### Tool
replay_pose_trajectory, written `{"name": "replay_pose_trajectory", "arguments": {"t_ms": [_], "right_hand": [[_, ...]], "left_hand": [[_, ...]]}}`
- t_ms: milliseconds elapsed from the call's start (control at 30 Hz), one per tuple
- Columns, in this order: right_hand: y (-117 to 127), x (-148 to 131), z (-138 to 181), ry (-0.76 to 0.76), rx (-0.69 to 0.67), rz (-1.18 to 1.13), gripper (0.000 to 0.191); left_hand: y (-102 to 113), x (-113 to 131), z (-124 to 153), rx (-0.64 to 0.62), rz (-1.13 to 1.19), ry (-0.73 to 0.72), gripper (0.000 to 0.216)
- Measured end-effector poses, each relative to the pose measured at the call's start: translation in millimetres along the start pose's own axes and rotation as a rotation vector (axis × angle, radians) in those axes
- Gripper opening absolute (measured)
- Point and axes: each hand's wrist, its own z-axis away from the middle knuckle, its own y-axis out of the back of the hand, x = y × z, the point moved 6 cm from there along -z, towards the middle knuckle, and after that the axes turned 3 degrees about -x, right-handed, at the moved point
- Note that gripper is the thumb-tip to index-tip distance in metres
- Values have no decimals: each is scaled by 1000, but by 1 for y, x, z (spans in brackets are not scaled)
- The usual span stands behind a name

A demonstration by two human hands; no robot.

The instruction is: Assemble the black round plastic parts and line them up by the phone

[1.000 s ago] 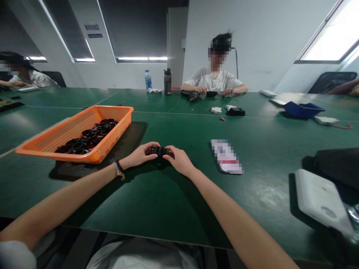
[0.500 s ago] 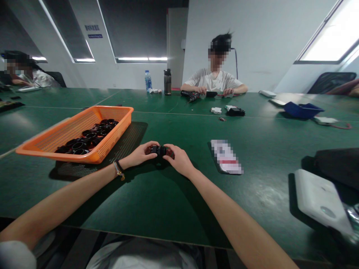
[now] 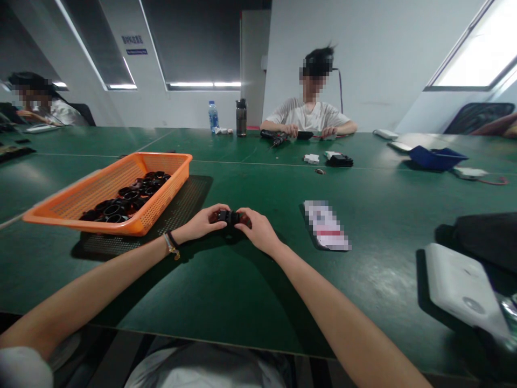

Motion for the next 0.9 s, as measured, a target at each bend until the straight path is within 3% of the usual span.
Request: {"name": "replay_pose_trajectory", "arguments": {"t_ms": [900], "right_hand": [[1, 1, -1, -23, -3, 28, 22]], "left_hand": [[0, 0, 1, -6, -23, -14, 36]]}}
